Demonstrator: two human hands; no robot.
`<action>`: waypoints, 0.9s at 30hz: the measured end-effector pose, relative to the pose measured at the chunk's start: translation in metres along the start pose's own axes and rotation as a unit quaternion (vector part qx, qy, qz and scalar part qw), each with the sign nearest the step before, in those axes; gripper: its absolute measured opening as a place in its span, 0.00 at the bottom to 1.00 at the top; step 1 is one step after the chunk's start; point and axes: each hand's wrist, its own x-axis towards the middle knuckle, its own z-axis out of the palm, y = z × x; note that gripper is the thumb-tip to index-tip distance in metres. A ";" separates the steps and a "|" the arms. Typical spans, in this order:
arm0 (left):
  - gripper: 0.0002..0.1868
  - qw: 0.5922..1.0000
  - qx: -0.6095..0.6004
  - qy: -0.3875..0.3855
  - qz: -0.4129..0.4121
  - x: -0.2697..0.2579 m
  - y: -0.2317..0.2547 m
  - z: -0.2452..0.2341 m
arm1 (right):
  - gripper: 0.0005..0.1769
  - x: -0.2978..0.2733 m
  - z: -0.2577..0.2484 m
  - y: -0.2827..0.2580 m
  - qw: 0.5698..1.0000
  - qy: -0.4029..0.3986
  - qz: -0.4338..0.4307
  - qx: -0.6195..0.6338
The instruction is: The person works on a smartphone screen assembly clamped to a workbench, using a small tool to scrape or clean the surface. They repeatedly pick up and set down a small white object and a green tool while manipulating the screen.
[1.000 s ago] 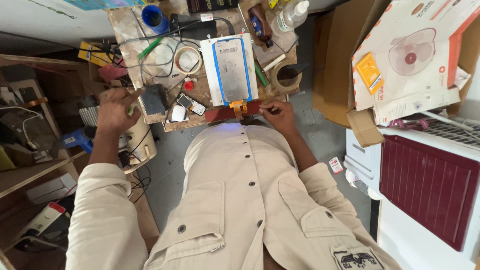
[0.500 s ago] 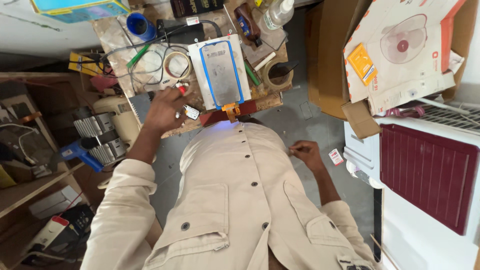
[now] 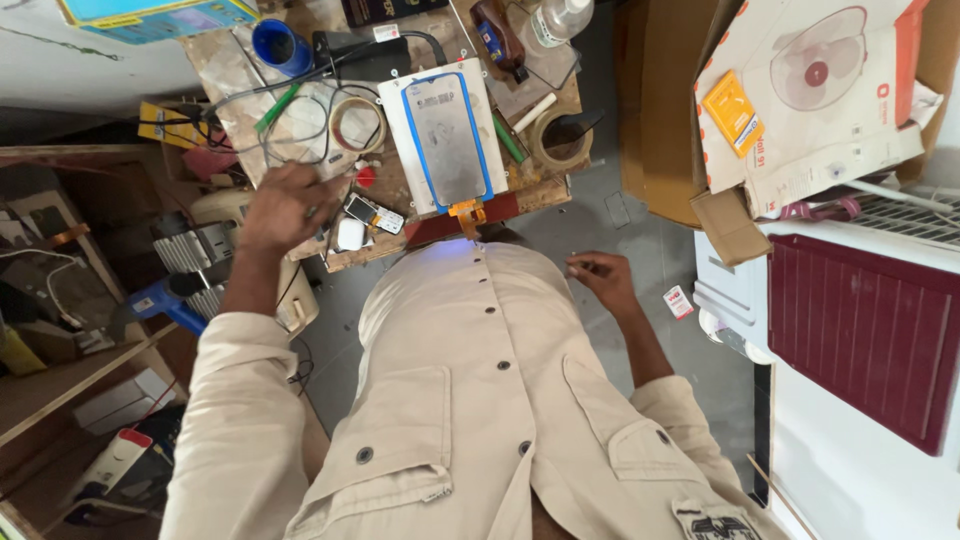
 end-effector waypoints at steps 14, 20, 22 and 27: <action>0.25 0.991 0.017 -0.023 -0.132 -0.079 -0.039 -0.015 | 0.04 0.075 0.093 -0.027 0.990 0.042 -0.134 -0.033; 0.23 0.996 -0.001 -0.020 -0.084 -0.058 -0.034 -0.018 | 0.06 0.041 0.093 0.001 0.991 0.056 -0.121 0.034; 0.24 0.998 -0.024 -0.016 -0.051 -0.046 -0.032 -0.018 | 0.05 0.025 0.095 0.008 0.991 0.061 -0.111 0.030; 0.24 0.999 -0.015 -0.030 -0.017 -0.017 -0.020 -0.010 | 0.05 -0.012 0.091 0.025 0.991 0.057 -0.101 0.071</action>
